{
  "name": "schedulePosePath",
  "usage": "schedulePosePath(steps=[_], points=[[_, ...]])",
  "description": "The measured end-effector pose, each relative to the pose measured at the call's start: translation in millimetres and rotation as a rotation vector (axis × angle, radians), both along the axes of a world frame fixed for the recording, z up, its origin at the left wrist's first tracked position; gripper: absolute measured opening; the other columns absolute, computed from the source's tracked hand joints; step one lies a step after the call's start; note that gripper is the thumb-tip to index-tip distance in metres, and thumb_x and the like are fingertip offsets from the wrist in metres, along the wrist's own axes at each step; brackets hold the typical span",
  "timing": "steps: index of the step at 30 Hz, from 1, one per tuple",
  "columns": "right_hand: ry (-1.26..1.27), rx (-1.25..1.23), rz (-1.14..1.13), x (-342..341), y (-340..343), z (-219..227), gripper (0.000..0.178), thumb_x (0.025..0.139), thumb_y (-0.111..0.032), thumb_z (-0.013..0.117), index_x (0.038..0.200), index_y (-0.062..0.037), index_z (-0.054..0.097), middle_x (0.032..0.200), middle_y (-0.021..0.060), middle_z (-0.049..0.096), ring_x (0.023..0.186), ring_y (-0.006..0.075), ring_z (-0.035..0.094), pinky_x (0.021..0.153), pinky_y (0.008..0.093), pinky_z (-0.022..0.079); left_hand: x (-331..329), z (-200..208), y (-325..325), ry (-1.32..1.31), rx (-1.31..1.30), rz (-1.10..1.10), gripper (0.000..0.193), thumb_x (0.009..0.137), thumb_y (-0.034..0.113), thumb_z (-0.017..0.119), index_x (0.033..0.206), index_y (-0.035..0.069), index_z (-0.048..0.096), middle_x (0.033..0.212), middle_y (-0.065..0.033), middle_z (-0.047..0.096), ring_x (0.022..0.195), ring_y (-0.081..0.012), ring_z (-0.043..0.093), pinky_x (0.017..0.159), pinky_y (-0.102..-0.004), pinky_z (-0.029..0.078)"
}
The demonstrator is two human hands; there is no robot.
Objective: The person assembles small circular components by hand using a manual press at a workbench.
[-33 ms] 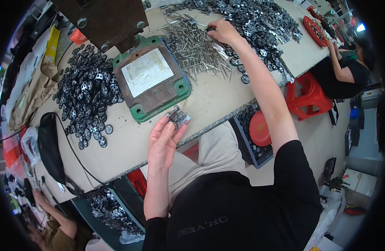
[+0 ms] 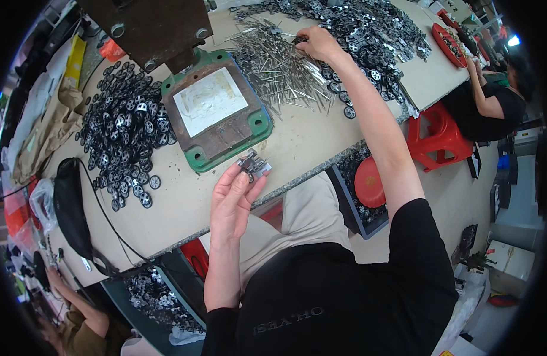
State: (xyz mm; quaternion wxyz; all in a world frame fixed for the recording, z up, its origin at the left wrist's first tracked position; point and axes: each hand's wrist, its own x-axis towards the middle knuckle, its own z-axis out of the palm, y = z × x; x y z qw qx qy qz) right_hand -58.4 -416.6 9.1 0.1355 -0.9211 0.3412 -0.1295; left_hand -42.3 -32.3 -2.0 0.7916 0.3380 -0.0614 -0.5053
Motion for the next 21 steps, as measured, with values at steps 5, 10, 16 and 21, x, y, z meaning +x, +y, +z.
schedulePosePath(steps=[5, 10, 16, 21], points=[[-0.118, 0.008, 0.049, -21, 30, 24, 0.039, 0.072, -0.021, 0.069, 0.105, -0.0014, 0.061, 0.099, 0.0175, 0.063, 0.093, 0.0296, 0.06, 0.081, 0.036, 0.047, 0, 4, 1, 0.005, 0.007, -0.007, 0.026, 0.089, 0.006, 0.051, 0.114, -0.002, 0.051, 0.108, -0.0144, 0.059, 0.1, -0.0267, 0.06, 0.088, -0.0337, 0.05], [-0.462, 0.863, 0.354, -58, 109, 50, 0.029, 0.079, -0.018, 0.066, 0.101, -0.0004, 0.062, 0.085, 0.0025, 0.059, 0.072, 0.0066, 0.053, 0.062, 0.0212, 0.044, -1, 1, 1, -0.026, 0.029, 0.03, 0.026, 0.09, 0.007, 0.051, 0.115, -0.002, 0.052, 0.108, -0.0151, 0.06, 0.101, -0.0287, 0.059, 0.087, -0.0332, 0.051], [-0.48, 0.769, 0.399, -80, 173, 12, 0.013, 0.082, -0.009, 0.062, 0.093, -0.0018, 0.064, 0.075, 0.0013, 0.055, 0.071, 0.0064, 0.052, 0.059, 0.0205, 0.041, -5, 4, -11, -0.045, 0.056, 0.015, 0.03, 0.088, 0.005, 0.053, 0.117, -0.003, 0.05, 0.107, -0.0131, 0.059, 0.099, -0.0221, 0.06, 0.087, -0.0319, 0.05], [-0.359, 0.608, 0.293, -81, 201, 7, 0.011, 0.081, -0.007, 0.061, 0.089, 0.0009, 0.063, 0.077, 0.0036, 0.057, 0.069, 0.0074, 0.051, 0.062, 0.0205, 0.04, -11, 7, -21, -0.185, 0.185, 0.085, 0.026, 0.089, 0.004, 0.052, 0.113, -0.004, 0.051, 0.107, -0.0143, 0.059, 0.099, -0.0242, 0.059, 0.089, -0.0329, 0.05]])
